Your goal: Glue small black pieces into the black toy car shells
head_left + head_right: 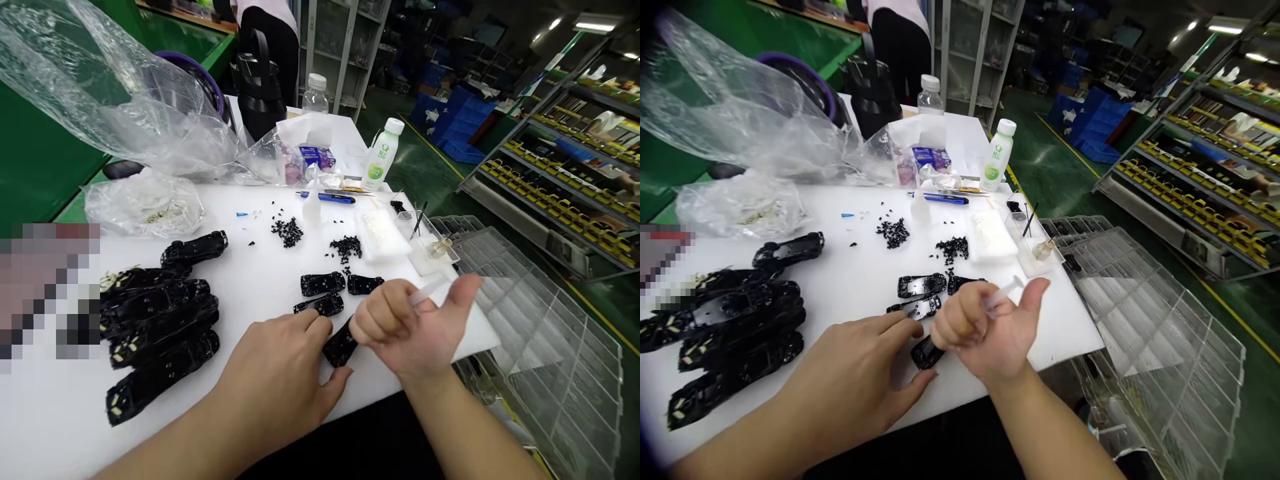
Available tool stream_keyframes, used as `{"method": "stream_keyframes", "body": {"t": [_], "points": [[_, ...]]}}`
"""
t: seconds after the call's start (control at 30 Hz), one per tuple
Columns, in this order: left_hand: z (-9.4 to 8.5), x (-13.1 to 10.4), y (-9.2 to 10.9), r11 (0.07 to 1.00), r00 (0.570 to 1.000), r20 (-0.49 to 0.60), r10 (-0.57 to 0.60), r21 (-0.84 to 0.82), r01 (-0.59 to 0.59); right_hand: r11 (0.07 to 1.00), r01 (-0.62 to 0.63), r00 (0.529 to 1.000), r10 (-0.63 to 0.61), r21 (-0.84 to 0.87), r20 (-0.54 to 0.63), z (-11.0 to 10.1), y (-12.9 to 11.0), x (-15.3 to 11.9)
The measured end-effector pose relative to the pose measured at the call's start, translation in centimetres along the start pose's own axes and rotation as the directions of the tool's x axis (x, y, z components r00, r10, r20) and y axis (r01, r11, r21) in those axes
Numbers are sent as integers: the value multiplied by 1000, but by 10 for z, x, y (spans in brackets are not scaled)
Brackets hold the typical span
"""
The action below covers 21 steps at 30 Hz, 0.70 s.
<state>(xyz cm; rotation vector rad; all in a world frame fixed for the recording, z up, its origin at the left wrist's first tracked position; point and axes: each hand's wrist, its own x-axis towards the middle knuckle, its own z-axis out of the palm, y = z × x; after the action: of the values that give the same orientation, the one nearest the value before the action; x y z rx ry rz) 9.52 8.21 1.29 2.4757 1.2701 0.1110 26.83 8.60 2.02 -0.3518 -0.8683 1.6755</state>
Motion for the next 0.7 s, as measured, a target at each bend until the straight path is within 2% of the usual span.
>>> {"method": "stream_keyframes", "body": {"t": [0.1,0.37,0.7], "points": [[0,0,1,1000,1000,8,-10,13,10,996,-64,993,58,63,104,-4,14,2],[0,0,0,998,1000,4,-23,63,22,998,-50,994,53,-32,93,-3,23,4],[0,0,-1,999,1000,17,-24,31,23,993,-80,995,86,-89,58,0,24,6]]}}
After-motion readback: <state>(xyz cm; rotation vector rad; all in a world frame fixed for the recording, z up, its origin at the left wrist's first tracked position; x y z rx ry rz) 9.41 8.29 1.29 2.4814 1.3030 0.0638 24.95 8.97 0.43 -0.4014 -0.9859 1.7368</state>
